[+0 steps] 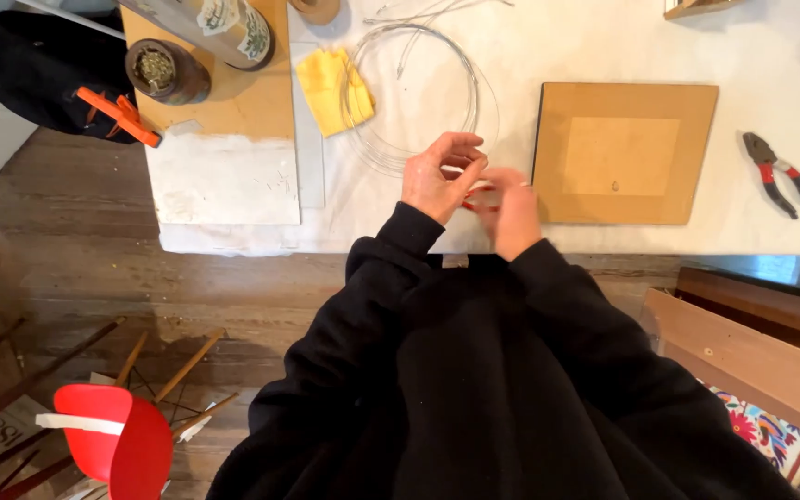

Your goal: Installing a hanging wire and securing the backing of a picture frame using a power drill and pliers.

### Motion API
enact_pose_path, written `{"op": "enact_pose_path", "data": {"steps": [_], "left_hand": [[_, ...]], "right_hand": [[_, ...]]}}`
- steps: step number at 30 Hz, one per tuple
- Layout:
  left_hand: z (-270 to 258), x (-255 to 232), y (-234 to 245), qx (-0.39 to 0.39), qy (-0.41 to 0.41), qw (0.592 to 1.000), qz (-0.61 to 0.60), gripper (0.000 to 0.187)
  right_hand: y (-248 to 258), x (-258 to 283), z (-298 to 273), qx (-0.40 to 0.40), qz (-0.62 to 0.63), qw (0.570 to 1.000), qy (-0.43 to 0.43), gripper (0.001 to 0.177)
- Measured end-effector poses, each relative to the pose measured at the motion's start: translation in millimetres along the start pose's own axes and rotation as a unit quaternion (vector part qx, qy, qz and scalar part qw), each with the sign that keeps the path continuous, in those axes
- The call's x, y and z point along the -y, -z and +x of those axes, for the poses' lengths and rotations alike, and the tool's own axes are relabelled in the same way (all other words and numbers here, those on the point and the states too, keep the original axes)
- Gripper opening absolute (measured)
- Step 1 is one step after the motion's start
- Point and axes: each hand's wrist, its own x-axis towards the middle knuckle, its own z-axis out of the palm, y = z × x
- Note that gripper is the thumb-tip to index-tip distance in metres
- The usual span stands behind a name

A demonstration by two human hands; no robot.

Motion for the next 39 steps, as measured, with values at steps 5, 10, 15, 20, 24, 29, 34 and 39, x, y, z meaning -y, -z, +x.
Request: {"op": "enact_pose_path", "data": {"steps": [5,10,15,20,24,29,34,39], "left_hand": [[-5.3,-2.5,3.8,0.052,-0.027,0.998,0.022,0.023],[-1.0,11.9,3.8,0.023,-0.021,0.997,0.071,0.020],[19.8,37.3,-4.0,-0.075,-0.020,0.994,0.074,0.015],[49.3,38.5,-27.7,-0.088,-0.024,0.995,-0.038,0.020],[53.4,41.3,-38.0,-0.068,-0.041,0.991,-0.108,0.022],[35.3,-3.6,-42.1,-0.025,-0.142,0.986,0.079,0.016],[35.3,-0.2,-75.9,-0.058,-0.215,0.954,0.201,0.020],[35.3,2.4,-108.1,-0.072,-0.171,0.955,0.232,0.017]], "right_hand": [[28.4,-24.9,61.9,0.058,0.570,0.729,-0.374,0.031],[54.7,-30.1,68.2,0.045,0.532,0.788,-0.306,0.023],[73.8,-13.3,43.7,-0.005,0.490,0.826,-0.279,0.024],[69.4,-31.1,19.3,-0.094,0.542,0.774,-0.314,0.025],[77.0,-44.9,12.7,-0.129,0.572,0.746,-0.315,0.024],[106.3,-66.4,13.3,-0.118,0.543,0.773,-0.308,0.023],[143.3,-79.7,17.8,-0.074,0.522,0.807,-0.268,0.022],[189.9,-118.2,23.0,-0.033,0.507,0.829,-0.234,0.019]]}}
